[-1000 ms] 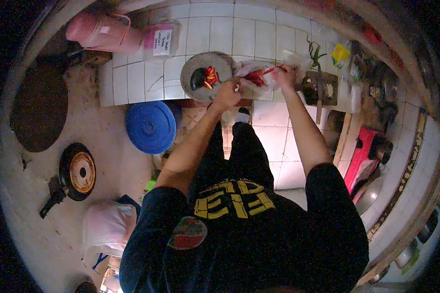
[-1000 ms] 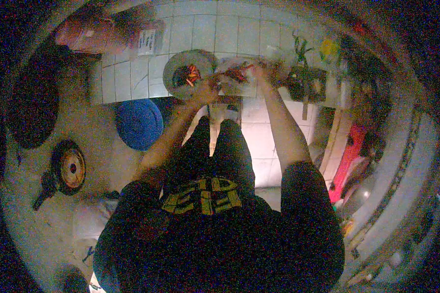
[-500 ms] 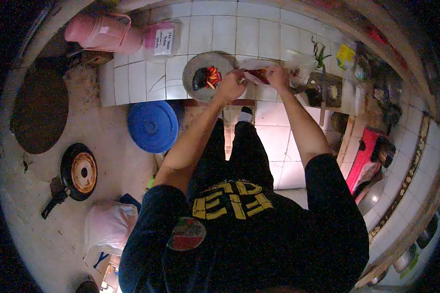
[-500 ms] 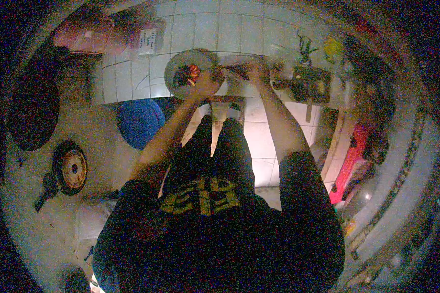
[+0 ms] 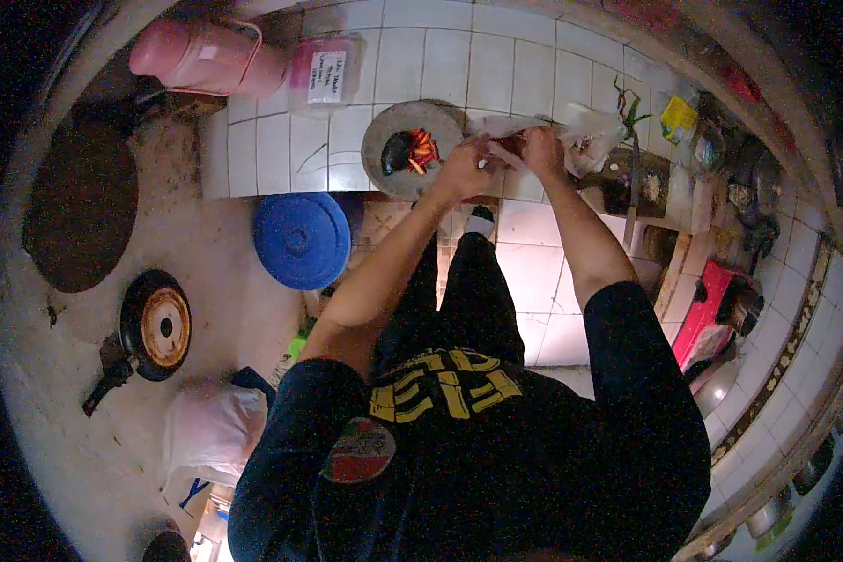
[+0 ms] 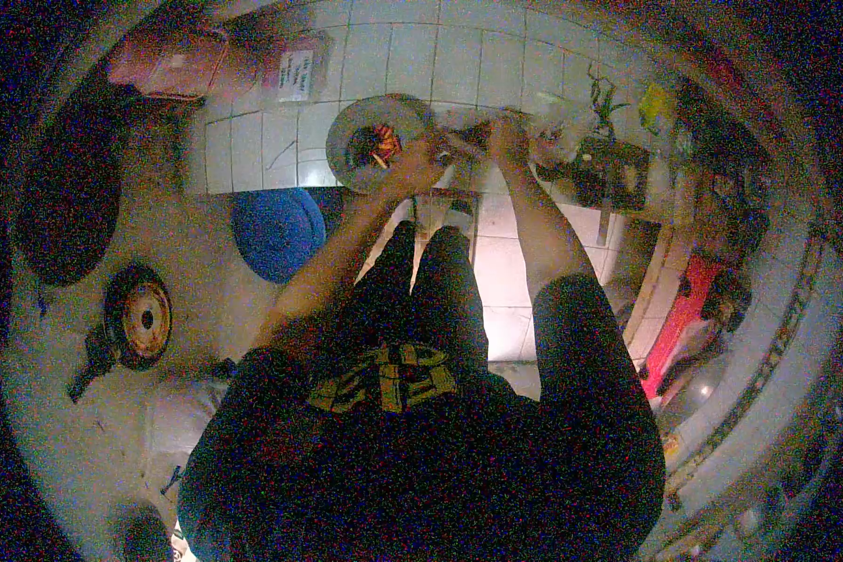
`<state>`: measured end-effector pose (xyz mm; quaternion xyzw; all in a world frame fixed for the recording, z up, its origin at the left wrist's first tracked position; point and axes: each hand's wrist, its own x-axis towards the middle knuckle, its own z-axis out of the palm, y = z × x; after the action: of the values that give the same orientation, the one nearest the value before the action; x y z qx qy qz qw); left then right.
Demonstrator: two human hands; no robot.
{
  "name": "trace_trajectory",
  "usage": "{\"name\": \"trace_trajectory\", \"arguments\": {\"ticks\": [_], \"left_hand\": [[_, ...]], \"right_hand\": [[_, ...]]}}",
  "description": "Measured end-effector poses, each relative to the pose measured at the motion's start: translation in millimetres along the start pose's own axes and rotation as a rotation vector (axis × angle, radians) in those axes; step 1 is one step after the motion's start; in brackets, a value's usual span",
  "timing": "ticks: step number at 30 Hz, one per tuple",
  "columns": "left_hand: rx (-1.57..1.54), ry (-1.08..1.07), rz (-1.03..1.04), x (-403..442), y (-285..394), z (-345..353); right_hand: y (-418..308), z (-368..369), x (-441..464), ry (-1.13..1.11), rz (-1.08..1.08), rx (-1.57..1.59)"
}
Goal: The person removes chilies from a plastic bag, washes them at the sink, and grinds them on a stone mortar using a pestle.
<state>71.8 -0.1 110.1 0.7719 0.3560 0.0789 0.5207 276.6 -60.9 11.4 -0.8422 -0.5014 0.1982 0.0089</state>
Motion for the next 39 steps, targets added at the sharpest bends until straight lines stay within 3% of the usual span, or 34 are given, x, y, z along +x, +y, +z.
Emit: {"name": "trace_trajectory", "arguments": {"ticks": [5,8,11,13,17,19,20,22,23,25,26,28,30,32,34,36,39], "left_hand": [[-0.069,-0.033,-0.015,7,-20,12],[-0.003,0.089,0.078,10,-41,24],[-0.178,-0.06,0.118,11,-42,19],[0.089,0.077,-0.086,13,-55,29],[0.018,0.055,-0.106,11,-42,21],[0.189,0.094,-0.09,3,-20,16],[0.245,0.106,-0.083,-1,-11,15],[0.076,0.187,-0.019,-2,0,16],[0.076,0.183,-0.011,1,0,26],[-0.582,0.219,-0.016,4,8,43],[-0.578,0.218,-0.009,6,9,47],[-1.126,0.049,-0.651,0,50,30],[-1.146,0.022,-0.537,9,23,49],[-1.163,-0.004,-0.421,12,12,57],[-1.08,0.036,-0.473,12,15,53],[-1.065,0.031,-0.476,6,37,40],[-1.062,0.045,-0.491,2,50,34]], "right_hand": [[3,-1,-7,0.087,-0.146,0.013],[-1,0,-1,-0.004,-0.105,-0.144],[-10,-17,-6,-0.12,-0.062,-0.006],[-9,-25,-11,-0.084,-0.098,0.084],[0,-45,-31,-0.104,-0.247,0.107],[4,-47,-47,-0.107,-0.13,0.626],[4,-47,-55,-0.103,-0.124,0.623],[-2,-46,-68,-0.13,-0.098,1.127],[-5,-47,-73,-0.122,-0.096,1.127],[-10,-45,-81,-0.189,0.263,1.523],[-13,-45,-81,-0.183,0.258,1.526],[-9,-30,-81,-0.218,0.247,1.458],[-6,-38,-86,-0.282,0.142,1.469],[-31,-84,-105,-0.082,-0.039,1.309],[-25,-74,-103,-0.094,0.033,1.469],[-14,-55,-96,0.006,0.09,0.994],[-19,-80,-106,-0.067,0.054,1.045]]}}
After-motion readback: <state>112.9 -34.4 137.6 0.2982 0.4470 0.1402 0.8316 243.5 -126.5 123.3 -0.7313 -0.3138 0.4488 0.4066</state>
